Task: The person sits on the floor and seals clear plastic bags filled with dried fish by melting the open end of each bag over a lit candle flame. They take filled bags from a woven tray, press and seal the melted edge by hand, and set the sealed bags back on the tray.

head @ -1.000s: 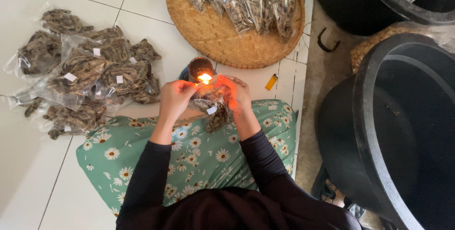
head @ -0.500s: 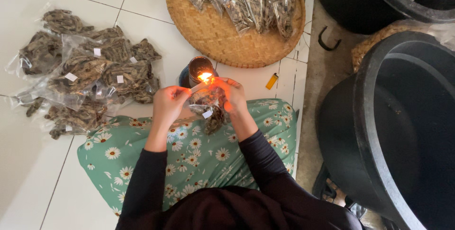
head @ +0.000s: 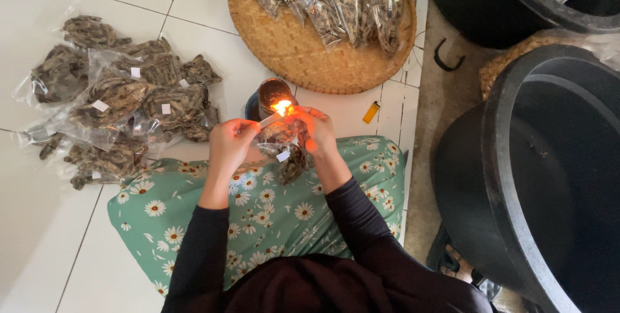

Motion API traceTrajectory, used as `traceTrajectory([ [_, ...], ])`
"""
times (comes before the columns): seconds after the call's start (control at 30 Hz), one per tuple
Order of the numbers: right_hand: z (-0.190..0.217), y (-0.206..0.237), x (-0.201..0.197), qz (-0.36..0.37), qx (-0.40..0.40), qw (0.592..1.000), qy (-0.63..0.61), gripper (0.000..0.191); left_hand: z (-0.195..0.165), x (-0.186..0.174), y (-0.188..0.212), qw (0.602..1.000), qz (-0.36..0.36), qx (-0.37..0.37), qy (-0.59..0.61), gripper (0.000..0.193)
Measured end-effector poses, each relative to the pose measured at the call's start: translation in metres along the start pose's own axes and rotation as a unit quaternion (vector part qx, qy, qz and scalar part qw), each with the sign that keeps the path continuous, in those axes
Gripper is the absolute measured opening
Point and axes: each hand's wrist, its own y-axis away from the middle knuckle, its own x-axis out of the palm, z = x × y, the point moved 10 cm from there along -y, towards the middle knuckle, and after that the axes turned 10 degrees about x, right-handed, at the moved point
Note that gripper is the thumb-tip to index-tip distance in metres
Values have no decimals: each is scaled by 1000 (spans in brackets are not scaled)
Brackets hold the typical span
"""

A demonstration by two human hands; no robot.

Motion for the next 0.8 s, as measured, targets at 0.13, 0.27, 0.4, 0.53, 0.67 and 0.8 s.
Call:
traceTrajectory([
  [0.13,7,-1,-1,-6,-8,1000,-9,14,7,6,-2,999,7,-46,2,27],
  [0.27,9,3,-7,-33,6,999,7,12,5,10,-4,999,3,-53,9,27],
  [0.4,18,6,-4,-12,-20,999,-23,12,2,16,-8,999,9,-39,12,25],
  [0.53,20,5,-11,-21,-19,1000,-12,12,0,19,-10,1000,3,-24,6,27],
  [0.67,21,-1,-17,-22,-31,999,-22,11,0,22,-11,1000,0,-23,-2,26],
  [0.8,21,-4,-19,-5,-40,998,-41,10,1,24,-12,999,1,-32,13,25],
])
